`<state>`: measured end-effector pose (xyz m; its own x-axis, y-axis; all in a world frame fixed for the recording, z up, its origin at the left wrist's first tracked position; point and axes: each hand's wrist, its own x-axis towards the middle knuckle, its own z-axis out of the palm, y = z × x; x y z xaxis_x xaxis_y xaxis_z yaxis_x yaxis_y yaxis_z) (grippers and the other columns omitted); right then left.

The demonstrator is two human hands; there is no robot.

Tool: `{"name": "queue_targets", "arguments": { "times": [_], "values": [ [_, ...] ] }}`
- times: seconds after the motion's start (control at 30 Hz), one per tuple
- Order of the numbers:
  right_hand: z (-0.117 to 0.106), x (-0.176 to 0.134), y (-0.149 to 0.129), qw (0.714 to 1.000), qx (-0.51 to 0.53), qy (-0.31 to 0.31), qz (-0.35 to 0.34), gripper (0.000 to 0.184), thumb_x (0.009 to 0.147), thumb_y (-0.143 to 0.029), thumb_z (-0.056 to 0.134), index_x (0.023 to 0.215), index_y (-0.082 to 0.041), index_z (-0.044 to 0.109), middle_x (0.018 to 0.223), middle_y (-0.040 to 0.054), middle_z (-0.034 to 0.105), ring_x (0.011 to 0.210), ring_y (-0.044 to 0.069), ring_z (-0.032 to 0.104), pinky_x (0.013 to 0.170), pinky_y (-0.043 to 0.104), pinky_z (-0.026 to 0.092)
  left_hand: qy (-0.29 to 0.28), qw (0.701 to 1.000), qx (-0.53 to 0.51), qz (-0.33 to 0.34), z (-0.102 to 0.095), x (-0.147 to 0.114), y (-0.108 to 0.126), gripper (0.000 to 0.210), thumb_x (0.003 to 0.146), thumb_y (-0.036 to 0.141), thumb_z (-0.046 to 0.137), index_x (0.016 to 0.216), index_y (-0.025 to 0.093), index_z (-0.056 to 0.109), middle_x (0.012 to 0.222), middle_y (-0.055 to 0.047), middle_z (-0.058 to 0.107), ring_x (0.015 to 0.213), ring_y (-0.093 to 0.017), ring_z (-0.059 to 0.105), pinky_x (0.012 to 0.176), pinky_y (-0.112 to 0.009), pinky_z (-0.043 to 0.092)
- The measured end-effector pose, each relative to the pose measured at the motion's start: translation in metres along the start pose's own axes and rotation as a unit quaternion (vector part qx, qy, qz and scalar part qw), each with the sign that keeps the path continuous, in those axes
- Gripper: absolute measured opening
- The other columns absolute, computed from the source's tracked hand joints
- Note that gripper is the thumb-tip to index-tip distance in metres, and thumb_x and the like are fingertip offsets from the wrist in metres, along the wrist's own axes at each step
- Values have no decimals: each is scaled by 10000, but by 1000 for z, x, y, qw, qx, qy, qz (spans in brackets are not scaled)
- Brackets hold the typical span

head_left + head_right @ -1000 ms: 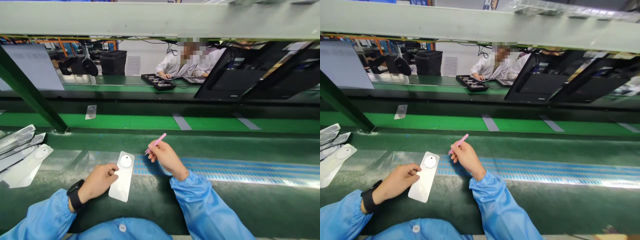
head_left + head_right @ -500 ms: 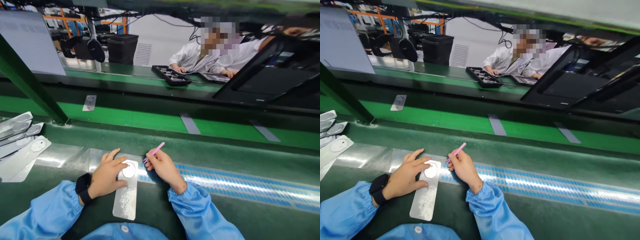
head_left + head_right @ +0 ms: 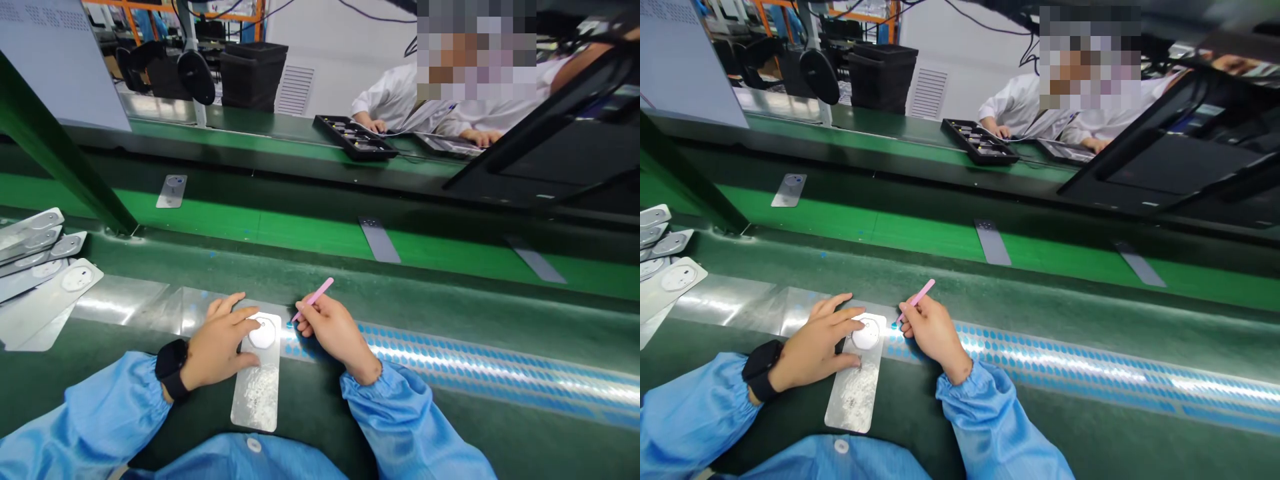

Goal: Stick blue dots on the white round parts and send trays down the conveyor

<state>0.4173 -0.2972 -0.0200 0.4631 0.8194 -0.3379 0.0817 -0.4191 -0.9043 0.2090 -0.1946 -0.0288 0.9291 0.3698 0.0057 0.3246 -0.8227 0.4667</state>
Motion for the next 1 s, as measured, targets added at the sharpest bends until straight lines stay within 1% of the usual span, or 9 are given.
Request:
{"name": "queue_targets", "arguments": {
  "times": [0.1,0.17,0.23,0.3,0.4,0.5,0.77,1.0],
  "values": [
    [-5,-3,1,999,36,-23,-19,365,736,-538,636,690,-187,545,521,1,606,450,125,571,452,236,472,9,1000,-4,0,2,0,0,494,640,387,829,1072,229,649,1302,-95,589,1304,-377,366,1022,-584,299],
    [-6,-7,-2,998,46,-32,-39,393,734,-565,635,688,-185,543,530,15,618,460,126,570,460,236,473,15,1000,-8,-4,3,0,1,492,629,381,838,1057,222,655,1291,-97,595,1289,-370,381,1015,-571,307],
    [-4,-13,-8,997,37,-31,-56,380,757,-552,621,701,-183,547,550,22,630,467,123,571,463,231,473,16,1000,-11,-8,3,0,2,493,618,379,846,1044,218,659,1279,-93,603,1274,-363,393,1010,-558,312],
    [4,-15,-16,997,25,-39,-61,339,784,-514,602,725,-184,551,557,13,628,461,119,572,453,222,467,14,1000,-13,-10,2,1,3,481,616,380,847,1031,221,662,1275,-86,606,1262,-353,400,1005,-547,315],
    [19,-13,-23,997,8,-66,-35,263,805,-437,585,737,-187,539,547,-11,613,435,112,567,427,211,455,6,1000,-9,-12,0,1,5,468,617,376,847,1019,218,664,1280,-80,601,1252,-348,402,995,-537,324],
    [29,-6,-22,996,-12,-84,-4,217,813,-375,581,715,-190,522,546,-18,611,428,113,571,416,209,452,1,1000,-6,-13,0,2,6,471,620,382,845,1022,217,661,1287,-76,596,1251,-347,401,994,-534,322],
    [27,-2,-15,996,-24,-82,15,150,842,-288,539,732,-187,528,554,-21,613,408,98,561,392,185,445,-12,1000,-10,-14,-1,2,7,458,655,391,821,1049,227,653,1304,-79,580,1259,-348,386,990,-543,309],
    [28,1,-16,995,-20,-94,22,156,833,-295,564,728,-188,521,547,-19,620,397,102,558,372,185,440,-8,1000,-10,-7,0,1,6,434,687,402,793,1066,241,656,1294,-78,580,1255,-342,382,988,-531,312]
  ]
}}
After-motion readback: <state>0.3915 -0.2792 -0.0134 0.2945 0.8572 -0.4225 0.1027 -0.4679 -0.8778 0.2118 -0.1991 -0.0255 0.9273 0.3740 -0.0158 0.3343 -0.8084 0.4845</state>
